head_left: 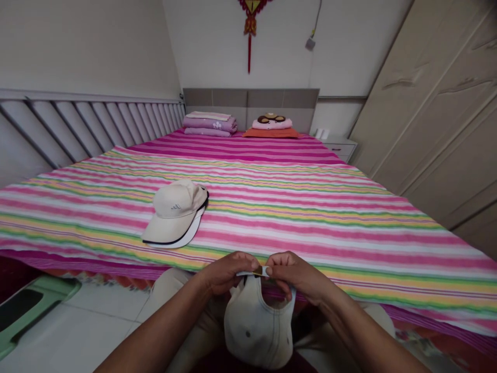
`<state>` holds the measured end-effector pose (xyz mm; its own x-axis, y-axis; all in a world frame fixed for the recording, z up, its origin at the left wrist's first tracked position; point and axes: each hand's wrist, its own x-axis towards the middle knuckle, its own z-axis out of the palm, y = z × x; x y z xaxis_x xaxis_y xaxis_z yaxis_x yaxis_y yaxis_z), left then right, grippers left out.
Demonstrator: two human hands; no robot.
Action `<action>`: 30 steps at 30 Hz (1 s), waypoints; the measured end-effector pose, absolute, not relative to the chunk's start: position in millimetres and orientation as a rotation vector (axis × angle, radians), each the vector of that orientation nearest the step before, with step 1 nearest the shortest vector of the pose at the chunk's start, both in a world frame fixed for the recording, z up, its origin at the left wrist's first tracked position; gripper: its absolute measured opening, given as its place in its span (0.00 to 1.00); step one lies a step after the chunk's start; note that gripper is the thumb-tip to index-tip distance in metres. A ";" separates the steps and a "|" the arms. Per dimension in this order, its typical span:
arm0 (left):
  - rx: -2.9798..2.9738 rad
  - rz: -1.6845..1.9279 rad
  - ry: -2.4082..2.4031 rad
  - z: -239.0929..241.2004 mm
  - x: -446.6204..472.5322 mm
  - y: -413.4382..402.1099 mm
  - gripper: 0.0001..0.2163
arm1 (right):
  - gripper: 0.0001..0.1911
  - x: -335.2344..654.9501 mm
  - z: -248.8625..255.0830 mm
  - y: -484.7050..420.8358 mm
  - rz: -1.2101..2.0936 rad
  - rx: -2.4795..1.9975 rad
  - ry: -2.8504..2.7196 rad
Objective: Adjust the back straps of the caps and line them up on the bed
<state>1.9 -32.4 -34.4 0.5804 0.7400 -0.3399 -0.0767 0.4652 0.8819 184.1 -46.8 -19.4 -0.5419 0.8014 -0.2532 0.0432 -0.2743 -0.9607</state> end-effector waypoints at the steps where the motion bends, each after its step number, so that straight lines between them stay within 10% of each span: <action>1: 0.953 0.585 0.783 -33.9 3.5 -33.0 0.07 | 0.11 183.5 -19.0 -46.5 1.877 -1.062 -1.419; 30: 0.889 0.571 0.673 -34.4 -9.7 -17.4 0.08 | 0.17 224.2 -27.7 -39.8 1.911 -0.764 -1.398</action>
